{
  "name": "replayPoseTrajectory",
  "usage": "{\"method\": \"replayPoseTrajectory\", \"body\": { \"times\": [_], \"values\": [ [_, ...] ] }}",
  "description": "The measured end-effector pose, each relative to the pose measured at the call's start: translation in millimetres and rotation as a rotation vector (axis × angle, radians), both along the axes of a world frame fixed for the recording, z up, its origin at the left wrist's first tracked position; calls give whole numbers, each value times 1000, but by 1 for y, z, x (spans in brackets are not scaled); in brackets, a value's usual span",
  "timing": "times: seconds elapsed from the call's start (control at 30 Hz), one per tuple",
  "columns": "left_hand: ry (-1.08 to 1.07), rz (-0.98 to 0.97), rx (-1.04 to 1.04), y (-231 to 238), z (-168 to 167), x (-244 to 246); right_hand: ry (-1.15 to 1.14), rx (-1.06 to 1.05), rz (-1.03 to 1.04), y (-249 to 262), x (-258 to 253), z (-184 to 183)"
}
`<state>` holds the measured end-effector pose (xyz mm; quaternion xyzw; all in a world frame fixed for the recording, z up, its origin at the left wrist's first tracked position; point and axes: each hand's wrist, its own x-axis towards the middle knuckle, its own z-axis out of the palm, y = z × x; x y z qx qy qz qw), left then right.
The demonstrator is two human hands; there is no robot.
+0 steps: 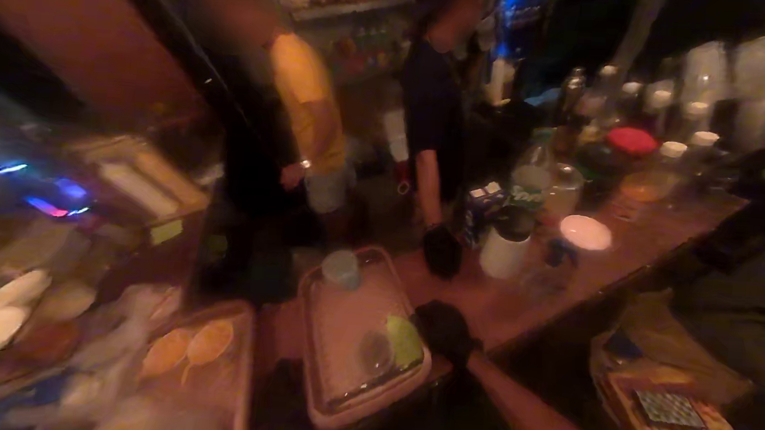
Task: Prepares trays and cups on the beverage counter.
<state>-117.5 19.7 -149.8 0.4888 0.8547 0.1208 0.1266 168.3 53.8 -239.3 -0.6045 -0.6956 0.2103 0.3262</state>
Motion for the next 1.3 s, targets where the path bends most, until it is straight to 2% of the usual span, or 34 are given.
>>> {"method": "replayPoseTrajectory", "body": {
  "times": [0.03, 0.07, 0.1, 0.13, 0.17, 0.2, 0.27, 0.3, 0.4, 0.47, 0.5, 0.57, 0.6, 0.67, 0.73, 0.77, 0.87, 1.07, 1.3],
  "values": [
    [33, -10, 6, 1, -16, -12, 8, -2, 12, -4, -7, 25],
    [34, -5, -10, 2, -24, -21, 51, -265, 31, -10, -16, 83],
    [14, 7, -60, 3, -24, -25, 90, -479, 6, -11, -25, 126],
    [-25, 15, -105, 4, -19, -26, 102, -584, -23, -8, -31, 141],
    [-4, 18, -77, 4, -24, -29, 88, -583, -34, -6, -34, 132],
    [3, 3, -100, 4, -22, -29, 46, -446, -34, -4, -30, 95],
    [31, -4, -82, 2, -25, -29, -56, -23, -58, 8, -15, -8],
    [51, 17, -21, 2, -35, -31, -78, -3, -42, 15, -9, -31],
    [36, 26, -93, 3, -29, -33, -100, -147, -19, 18, -8, -27],
    [73, 30, 9, 2, -52, -42, -94, -114, -36, 20, -7, -37],
    [38, 13, -17, 2, -48, -45, -94, -94, -42, 21, -6, -42],
    [-154, -53, -335, 7, -4, -46, -76, -74, -49, 21, -6, -42],
    [-117, -35, -230, 3, -18, -48, -63, -86, -52, 18, -8, -37],
    [60, 7, 9, 1, -73, -56, -67, -129, -46, 14, -12, -27],
    [212, 15, 133, 6, -126, -70, -97, -137, -40, 15, -10, -27],
    [225, 14, 139, 7, -136, -73, -96, -149, -39, 14, -9, -26],
    [233, 15, 110, 7, -138, -74, -65, -138, -41, 14, -8, -31],
    [162, 12, 34, 8, -119, -68, -14, -156, -50, 13, -6, -25],
    [162, 16, 47, 8, -118, -68, -69, -187, -45, 14, -5, -22]
  ]
}}
